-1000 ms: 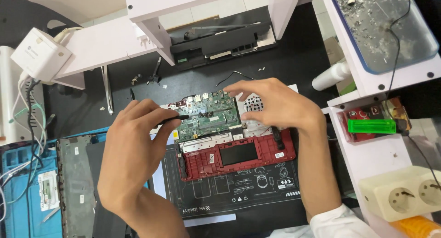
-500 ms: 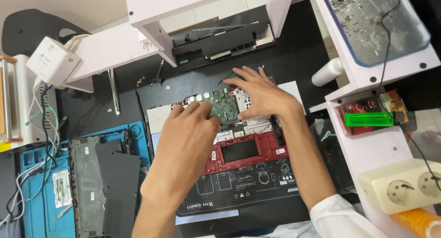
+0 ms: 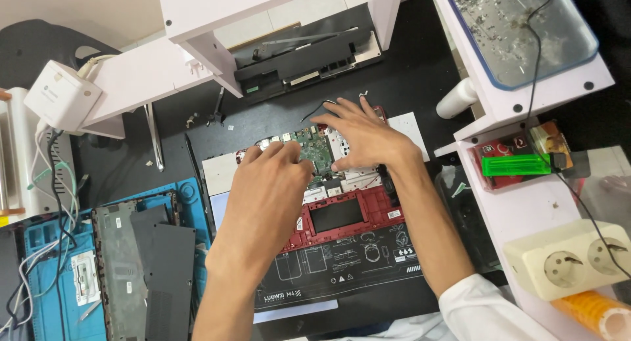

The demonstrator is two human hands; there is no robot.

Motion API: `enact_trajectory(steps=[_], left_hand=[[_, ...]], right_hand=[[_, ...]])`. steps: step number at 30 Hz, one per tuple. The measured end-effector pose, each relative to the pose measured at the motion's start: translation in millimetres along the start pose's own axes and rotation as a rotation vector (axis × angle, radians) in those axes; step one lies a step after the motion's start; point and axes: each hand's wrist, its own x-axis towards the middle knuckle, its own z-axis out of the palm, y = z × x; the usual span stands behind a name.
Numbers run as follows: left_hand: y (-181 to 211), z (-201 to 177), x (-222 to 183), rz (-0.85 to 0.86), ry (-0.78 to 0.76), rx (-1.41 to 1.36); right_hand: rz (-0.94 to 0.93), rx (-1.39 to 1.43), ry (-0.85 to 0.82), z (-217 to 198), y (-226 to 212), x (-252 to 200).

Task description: Repairing a laptop by manipulating the motherboard and internal components.

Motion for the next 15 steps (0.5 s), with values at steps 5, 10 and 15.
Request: enact_trajectory(steps=[5,10,15], left_hand=[[4.6,-1.2,1.8,0.023,0.023,0.014],[14.5,-4.4,5.9,0.064,0.031,0.09],[22.8,-0.2,11.8,0.066,-0.083,0.155]], right_hand=[[0.029,-0.011,-0.018,-1.0,-2.2,0.2],[0.013,-0.019,-0.007,-0.7,-1.6,-0.2],[0.012,-0.014,0.006,-0.4,-0.8,0.0]])
